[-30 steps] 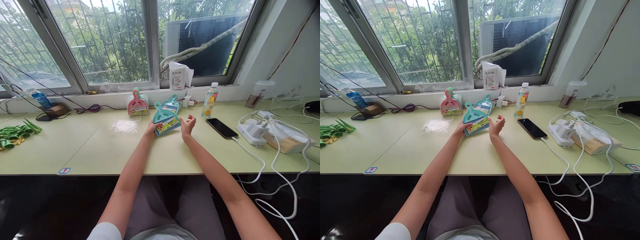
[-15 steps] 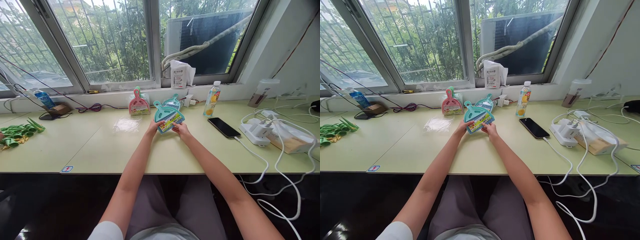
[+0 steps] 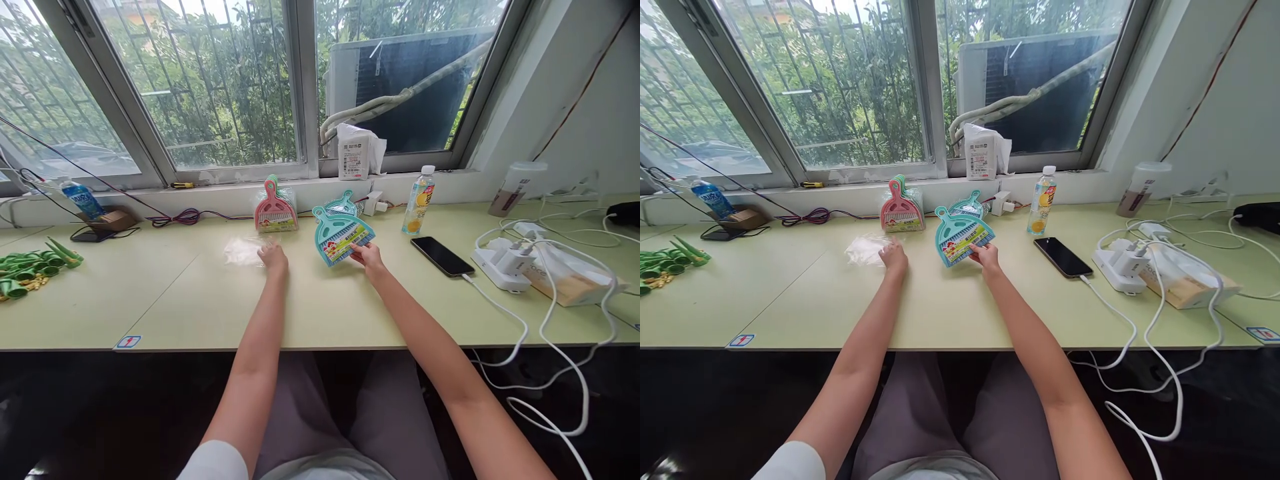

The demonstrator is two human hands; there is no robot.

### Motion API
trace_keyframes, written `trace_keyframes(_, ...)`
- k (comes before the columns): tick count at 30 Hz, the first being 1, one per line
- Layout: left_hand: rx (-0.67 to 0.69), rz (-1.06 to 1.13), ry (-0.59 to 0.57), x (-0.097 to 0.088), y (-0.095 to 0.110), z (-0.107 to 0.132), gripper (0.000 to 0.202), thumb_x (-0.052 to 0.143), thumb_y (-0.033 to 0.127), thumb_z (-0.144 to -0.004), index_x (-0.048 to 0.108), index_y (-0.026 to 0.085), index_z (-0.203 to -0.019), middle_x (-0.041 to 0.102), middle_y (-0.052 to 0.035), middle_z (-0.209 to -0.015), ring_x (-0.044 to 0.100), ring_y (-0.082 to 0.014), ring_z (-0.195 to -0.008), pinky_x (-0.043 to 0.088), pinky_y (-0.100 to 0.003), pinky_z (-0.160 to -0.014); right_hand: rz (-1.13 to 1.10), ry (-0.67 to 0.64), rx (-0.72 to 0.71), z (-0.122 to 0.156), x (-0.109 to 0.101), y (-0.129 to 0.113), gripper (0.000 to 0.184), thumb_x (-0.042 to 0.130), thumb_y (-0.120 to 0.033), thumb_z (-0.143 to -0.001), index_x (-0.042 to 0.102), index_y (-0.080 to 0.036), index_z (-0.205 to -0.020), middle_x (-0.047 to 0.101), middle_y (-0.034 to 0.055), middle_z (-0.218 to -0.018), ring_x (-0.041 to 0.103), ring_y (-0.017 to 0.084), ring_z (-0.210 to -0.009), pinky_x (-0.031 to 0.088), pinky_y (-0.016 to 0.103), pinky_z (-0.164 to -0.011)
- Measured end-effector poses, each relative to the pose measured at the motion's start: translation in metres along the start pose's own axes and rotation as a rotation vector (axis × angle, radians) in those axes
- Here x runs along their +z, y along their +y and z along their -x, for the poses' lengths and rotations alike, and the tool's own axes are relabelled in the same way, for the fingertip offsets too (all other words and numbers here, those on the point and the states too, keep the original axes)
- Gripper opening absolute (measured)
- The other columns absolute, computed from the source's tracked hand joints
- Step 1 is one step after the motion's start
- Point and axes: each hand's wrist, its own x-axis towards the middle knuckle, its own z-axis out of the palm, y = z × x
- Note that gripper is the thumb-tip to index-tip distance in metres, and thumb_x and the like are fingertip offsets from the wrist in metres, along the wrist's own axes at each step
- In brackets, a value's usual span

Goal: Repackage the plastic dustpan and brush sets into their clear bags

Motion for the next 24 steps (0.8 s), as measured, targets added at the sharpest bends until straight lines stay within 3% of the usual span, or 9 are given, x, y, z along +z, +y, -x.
trace_keyframes(2,0.051,-0.153,-0.114,0.0,0.0,0.0,0.039,0.038,0.002,-0.082,0.065,0.018,-0.105,0.063,-0.0189,-0.113,0.04,-0.0316,-0.134,0.023,-0.052,-0.111,-0.016,0.009,-0.01,-0.002,-0.002,0.002,0.016,0.071,-0.006,-0.073,0.059,-0.017,-0.074,0.071,0.0,-0.074,0.066,0.009,-0.062,0.059,0.02,-0.063)
trace_keyframes(4,0.254,-0.322,-0.197,0.003,0.007,0.003,0.043,0.035,-0.001,-0.081,0.067,0.019,-0.102,0.067,-0.016,-0.103,0.053,-0.0295,-0.12,0.026,-0.049,-0.11,-0.034,0.018,-0.017,-0.003,-0.003,0.003,0.015,0.071,-0.005,-0.073,0.06,-0.016,-0.074,0.071,0.0006,-0.075,0.066,0.009,-0.063,0.059,0.018,-0.062)
trace_keyframes(8,0.787,-0.442,-0.24,0.013,0.027,0.02,0.048,0.031,-0.005,-0.078,0.067,0.023,-0.094,0.07,-0.0075,-0.095,0.06,-0.022,-0.103,0.025,-0.041,-0.111,-0.07,0.055,-0.015,-0.007,-0.005,0.001,0.014,0.069,-0.006,-0.074,0.06,-0.016,-0.075,0.071,0.0,-0.074,0.065,0.009,-0.062,0.058,0.017,-0.061)
trace_keyframes(11,0.97,-0.436,-0.291,0.019,0.037,0.032,0.044,0.032,-0.006,-0.074,0.065,0.023,-0.081,0.067,-0.0054,-0.082,0.061,-0.02,-0.094,0.027,-0.039,-0.11,-0.117,0.101,0.001,-0.01,-0.008,-0.001,0.015,0.069,-0.005,-0.075,0.06,-0.016,-0.075,0.069,-0.0015,-0.071,0.063,0.007,-0.059,0.057,0.016,-0.058)
trace_keyframes(16,0.98,-0.42,-0.27,0.022,0.035,0.034,0.044,0.032,-0.008,-0.07,0.063,0.023,-0.075,0.067,-0.0043,-0.078,0.061,-0.0202,-0.095,0.022,-0.042,-0.112,-0.16,0.158,0.037,-0.016,-0.013,-0.003,0.016,0.067,-0.003,-0.075,0.058,-0.016,-0.074,0.068,-0.0022,-0.069,0.061,0.006,-0.054,0.055,0.014,-0.05)
trace_keyframes(21,0.716,-0.526,-0.293,0.021,0.023,0.023,0.038,0.039,-0.007,-0.069,0.064,0.022,-0.071,0.068,-0.006,-0.077,0.061,-0.0249,-0.093,0.019,-0.047,-0.112,-0.124,0.164,0.077,-0.016,-0.015,-0.005,0.017,0.067,-0.002,-0.074,0.058,-0.015,-0.074,0.068,-0.001,-0.067,0.061,0.007,-0.053,0.053,0.014,-0.047)
trace_keyframes(24,0.637,-0.501,-0.258,0.022,0.018,0.02,0.027,0.046,0.007,-0.08,0.068,0.021,-0.087,0.069,-0.0095,-0.096,0.058,-0.0275,-0.104,0.02,-0.047,-0.111,-0.076,0.131,0.094,-0.017,-0.018,-0.007,0.016,0.067,-0.002,-0.074,0.059,-0.015,-0.074,0.068,-0.0006,-0.067,0.061,0.007,-0.052,0.054,0.014,-0.048)
